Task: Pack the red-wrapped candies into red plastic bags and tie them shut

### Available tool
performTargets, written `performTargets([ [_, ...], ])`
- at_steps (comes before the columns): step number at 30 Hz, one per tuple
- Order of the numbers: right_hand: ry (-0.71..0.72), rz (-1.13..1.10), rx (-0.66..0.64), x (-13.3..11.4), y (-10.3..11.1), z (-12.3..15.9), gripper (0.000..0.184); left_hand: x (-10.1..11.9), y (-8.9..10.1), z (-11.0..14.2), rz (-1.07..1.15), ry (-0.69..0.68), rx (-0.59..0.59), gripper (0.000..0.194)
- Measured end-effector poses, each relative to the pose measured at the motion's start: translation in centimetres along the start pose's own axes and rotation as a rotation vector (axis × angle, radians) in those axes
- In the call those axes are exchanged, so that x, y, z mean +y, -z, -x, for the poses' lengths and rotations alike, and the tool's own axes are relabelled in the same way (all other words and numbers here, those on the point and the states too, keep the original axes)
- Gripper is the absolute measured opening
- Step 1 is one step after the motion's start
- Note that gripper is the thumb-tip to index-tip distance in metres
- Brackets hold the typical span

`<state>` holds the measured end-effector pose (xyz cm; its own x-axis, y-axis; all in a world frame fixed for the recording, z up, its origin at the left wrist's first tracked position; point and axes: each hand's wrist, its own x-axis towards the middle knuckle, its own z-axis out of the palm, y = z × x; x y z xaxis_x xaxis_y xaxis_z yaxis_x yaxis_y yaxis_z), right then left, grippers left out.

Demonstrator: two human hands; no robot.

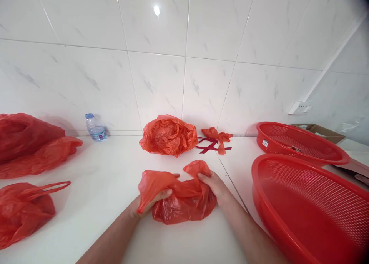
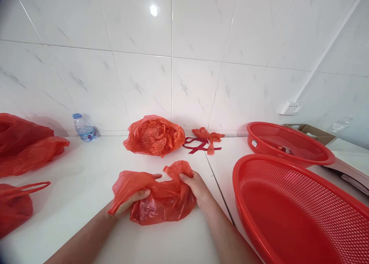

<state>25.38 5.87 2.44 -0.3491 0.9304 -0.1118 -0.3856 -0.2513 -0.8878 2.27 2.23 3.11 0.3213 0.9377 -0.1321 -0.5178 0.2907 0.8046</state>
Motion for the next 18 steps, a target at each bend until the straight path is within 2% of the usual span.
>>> performTargets([
  [3, -0.004, -0.201, 0.061, 0.3, 0.9, -0.4, 0.025, -0.4, 0.0, -0.6, 0.108, 0.079, 0.111, 0.016],
  [7, -0.05, -0.31, 0.213, 0.6, 1.2, -0.9, 0.011, -0.9, 0.1, -1.5, 0.189, 0.076, 0.278, 0.019],
  [9, -0.116, -0.325, 0.184, 0.7, 1.0, -0.9, 0.015, -1.1, 0.1, -1.7, 0.176, 0.019, 0.24, 0.019],
  [11, -0.164, -0.354, 0.065, 0.7, 0.7, -0.8, 0.021, -1.2, 0.4, -1.7, 0.143, -0.053, 0.156, 0.016],
  [14, -0.17, -0.384, -0.075, 0.5, 0.6, -0.3, 0.015, -1.5, 1.0, -1.7, 0.113, -0.135, 0.122, 0.02],
  [16, -0.128, -0.325, -0.085, 0.4, 0.6, 0.0, 0.011, -1.5, 1.5, -1.8, 0.103, -0.166, 0.146, 0.021],
  [18, -0.091, -0.2, -0.072, 0.3, 0.5, 0.2, 0.017, -1.4, 1.8, -1.9, 0.085, -0.17, 0.127, 0.018],
])
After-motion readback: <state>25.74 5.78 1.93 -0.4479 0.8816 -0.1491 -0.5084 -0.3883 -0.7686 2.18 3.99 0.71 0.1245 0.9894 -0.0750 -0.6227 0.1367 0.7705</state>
